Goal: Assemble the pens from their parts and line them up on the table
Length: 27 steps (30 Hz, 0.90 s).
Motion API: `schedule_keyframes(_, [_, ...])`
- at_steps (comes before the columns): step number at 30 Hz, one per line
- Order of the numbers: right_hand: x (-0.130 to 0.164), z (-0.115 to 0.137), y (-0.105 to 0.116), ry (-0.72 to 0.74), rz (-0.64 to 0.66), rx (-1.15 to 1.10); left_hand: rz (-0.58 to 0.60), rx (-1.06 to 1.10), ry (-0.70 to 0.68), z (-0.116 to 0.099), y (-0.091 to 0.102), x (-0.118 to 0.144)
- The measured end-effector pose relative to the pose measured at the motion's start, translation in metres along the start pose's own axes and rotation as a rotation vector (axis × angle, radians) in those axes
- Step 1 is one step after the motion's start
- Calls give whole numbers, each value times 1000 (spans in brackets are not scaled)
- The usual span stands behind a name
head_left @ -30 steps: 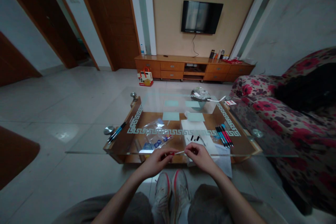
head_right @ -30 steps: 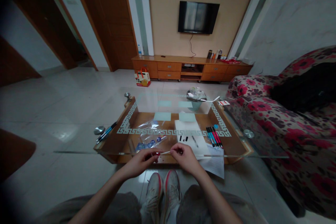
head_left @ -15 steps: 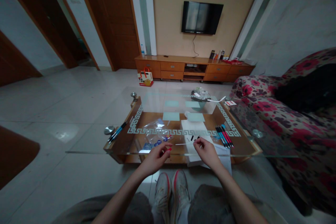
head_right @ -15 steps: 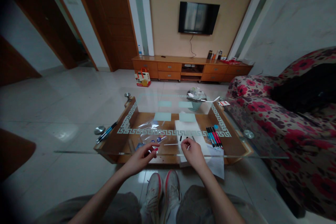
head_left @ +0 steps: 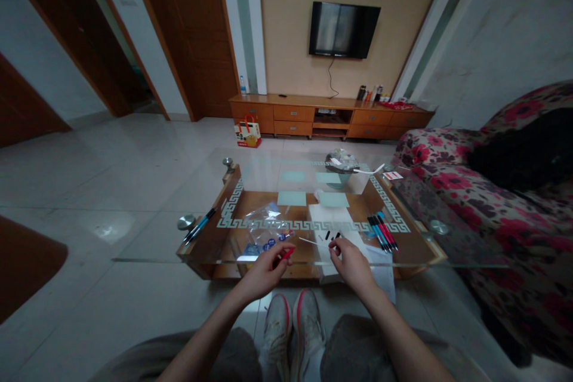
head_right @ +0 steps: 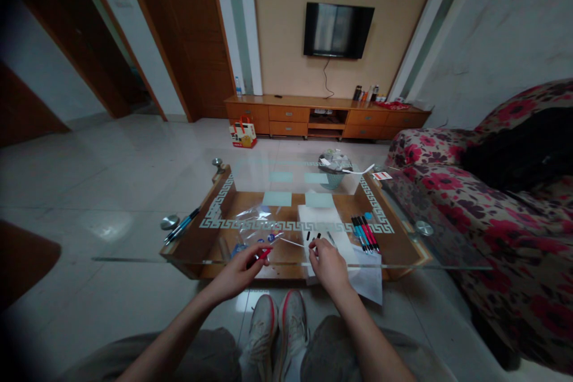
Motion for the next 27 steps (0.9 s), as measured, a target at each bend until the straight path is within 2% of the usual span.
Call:
schedule_keyframes(6, [0,6,5,14,-102,-97,-12,13,-33,-1,0,2])
schedule_keyframes(8, [0,13,4,59,-156,-270,-23,-20,-47,-6,-1,2])
schedule_keyframes(10, [0,22,-3,53,-145,-560,-30,-95,-81,-15,-2,3])
schedule_keyframes(14, [7,42,-32,-96,118,-1297,-30,-393,-191,-34,-2,6])
schedule_keyframes(18, [19,54,-56,-287,364,-1824,-13,-805,-316,-43,-4,11])
schedule_keyframes(22, [26,63,-68,-368,495,-2086,-30,-1021,-481,-46,-11,17])
schedule_keyframes(27, [28,66,-73,-431,532,-2154,-76,-1080,-527,-47,-13,19])
Point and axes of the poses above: each hand's wrist, its own x-axis away from the middle knuckle, its own y-axis out of the back of the hand, z = x × y, the point moved 2 cm from there along -x, towards the middle knuckle, and after that the axes turned 11 degrees about z, right-handed, at the moved point
